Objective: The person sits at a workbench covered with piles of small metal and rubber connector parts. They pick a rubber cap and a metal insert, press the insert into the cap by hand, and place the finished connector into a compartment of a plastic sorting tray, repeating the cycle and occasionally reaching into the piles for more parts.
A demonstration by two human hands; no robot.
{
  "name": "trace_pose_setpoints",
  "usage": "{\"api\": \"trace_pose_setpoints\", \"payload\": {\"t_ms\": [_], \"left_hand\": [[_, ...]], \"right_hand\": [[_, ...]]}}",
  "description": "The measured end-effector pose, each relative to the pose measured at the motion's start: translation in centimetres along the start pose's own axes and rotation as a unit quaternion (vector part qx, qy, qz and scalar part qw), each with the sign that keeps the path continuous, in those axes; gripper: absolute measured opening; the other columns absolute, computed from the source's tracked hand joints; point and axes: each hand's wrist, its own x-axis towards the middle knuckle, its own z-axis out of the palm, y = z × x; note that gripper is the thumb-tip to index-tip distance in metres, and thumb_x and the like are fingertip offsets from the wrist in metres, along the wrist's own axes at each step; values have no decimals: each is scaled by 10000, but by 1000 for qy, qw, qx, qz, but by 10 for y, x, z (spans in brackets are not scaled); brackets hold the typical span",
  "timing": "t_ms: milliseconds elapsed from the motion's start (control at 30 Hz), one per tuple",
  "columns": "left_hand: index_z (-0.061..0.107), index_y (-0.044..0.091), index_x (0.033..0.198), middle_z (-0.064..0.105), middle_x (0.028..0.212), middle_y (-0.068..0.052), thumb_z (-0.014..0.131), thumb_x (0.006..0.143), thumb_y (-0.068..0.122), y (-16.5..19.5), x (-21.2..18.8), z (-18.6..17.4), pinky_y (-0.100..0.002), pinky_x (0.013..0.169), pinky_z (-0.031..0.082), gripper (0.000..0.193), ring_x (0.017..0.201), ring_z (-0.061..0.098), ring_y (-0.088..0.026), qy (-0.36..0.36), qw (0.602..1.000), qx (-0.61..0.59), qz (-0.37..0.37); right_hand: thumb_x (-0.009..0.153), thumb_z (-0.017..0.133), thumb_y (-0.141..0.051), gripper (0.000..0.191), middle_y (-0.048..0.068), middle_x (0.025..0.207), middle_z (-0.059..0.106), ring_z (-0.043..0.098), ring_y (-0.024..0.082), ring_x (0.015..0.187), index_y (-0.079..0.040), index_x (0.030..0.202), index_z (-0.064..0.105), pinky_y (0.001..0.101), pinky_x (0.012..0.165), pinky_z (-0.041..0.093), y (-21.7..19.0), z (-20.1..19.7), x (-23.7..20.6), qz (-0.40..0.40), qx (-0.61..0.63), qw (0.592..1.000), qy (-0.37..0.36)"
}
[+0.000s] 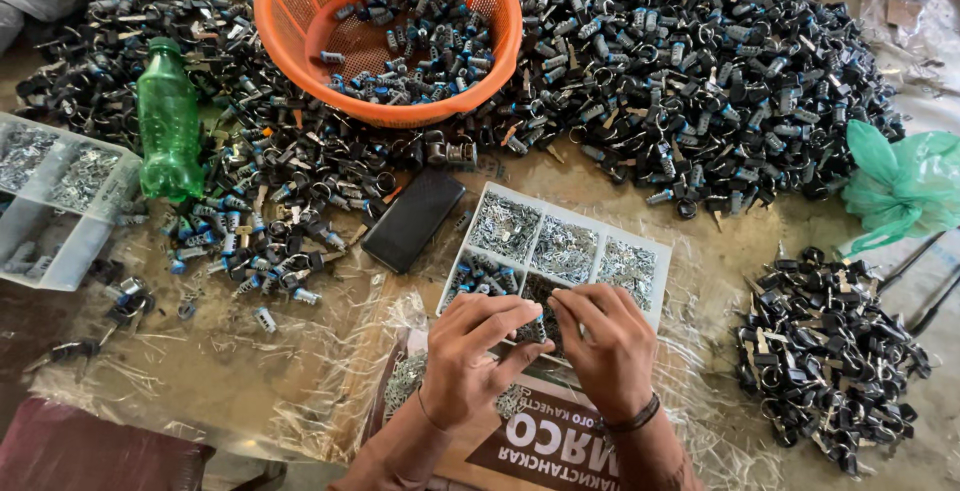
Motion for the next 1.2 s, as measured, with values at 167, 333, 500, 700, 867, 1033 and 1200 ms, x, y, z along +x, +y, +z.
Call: {"api": "trace_pose_setpoints", "payload": {"t_ms": [167, 333, 500, 700, 867, 1033, 1200], "left_hand": [[723, 82, 1093, 736, 1075, -40, 898, 766, 157, 1, -1, -1, -353, 802, 526, 378, 908, 682, -234, 0, 1000, 4, -5], [725, 86, 1102, 742, 1087, -34, 884, 786, 147, 1, -2, -2, -348, 805, 523, 359, 914, 693, -223, -2, 1000, -5, 1], [734, 95, 1131, 742, 1086, -26, 880, 792, 135, 1, -2, -1, -335, 806, 530, 371, 909, 692, -207, -3, 1000, -15, 2], [725, 80, 1144, 735, 1108, -44, 857, 803, 89, 1, -3, -1, -345, 815, 525, 366, 914, 691, -216, -10, 1000, -1, 26], [722, 73, 1154, 731, 1123, -54, 851, 830, 43, 1, -2, 1, -349, 805, 519, 350, 889, 679, -219, -1, 998, 22, 56], [731, 80, 1149, 729, 1125, -48, 856, 821, 34, 2, -3, 2, -347, 824, 531, 354, 896, 676, -228, 8, 997, 23, 68], [734, 72, 1133, 735, 1122, -46, 861, 797, 61, 2, -3, 2, -359, 831, 529, 359, 909, 690, -233, 0, 999, 27, 42]], "right_hand": [[841, 788, -80, 70, 25, 828, 730, 657, 108, 671, -32, 889, 774, 264, 604, 516, 4, -9, -6, 131, 156, 979, -25], [886, 747, -54, 52, 47, 835, 699, 655, 145, 743, -8, 878, 723, 269, 656, 506, 5, -16, -11, 111, 252, 958, -80], [887, 741, -55, 58, 53, 859, 700, 665, 156, 766, -1, 896, 721, 279, 682, 522, 4, -17, -10, 92, 274, 952, -98], [878, 750, -41, 41, 47, 831, 706, 676, 133, 729, -3, 887, 738, 265, 646, 528, 5, -14, -11, 126, 297, 940, -106], [825, 791, -22, 43, 44, 786, 713, 667, 113, 704, -3, 857, 771, 245, 617, 505, 13, -11, -19, 148, 287, 941, -102], [813, 814, 10, 63, 53, 794, 689, 625, 102, 722, 14, 859, 770, 239, 632, 484, 29, -8, -18, 204, 424, 870, -148], [767, 825, -98, 159, 47, 864, 684, 617, 197, 807, -56, 908, 768, 315, 718, 502, 23, 0, -7, 123, 188, 974, -35]]}}
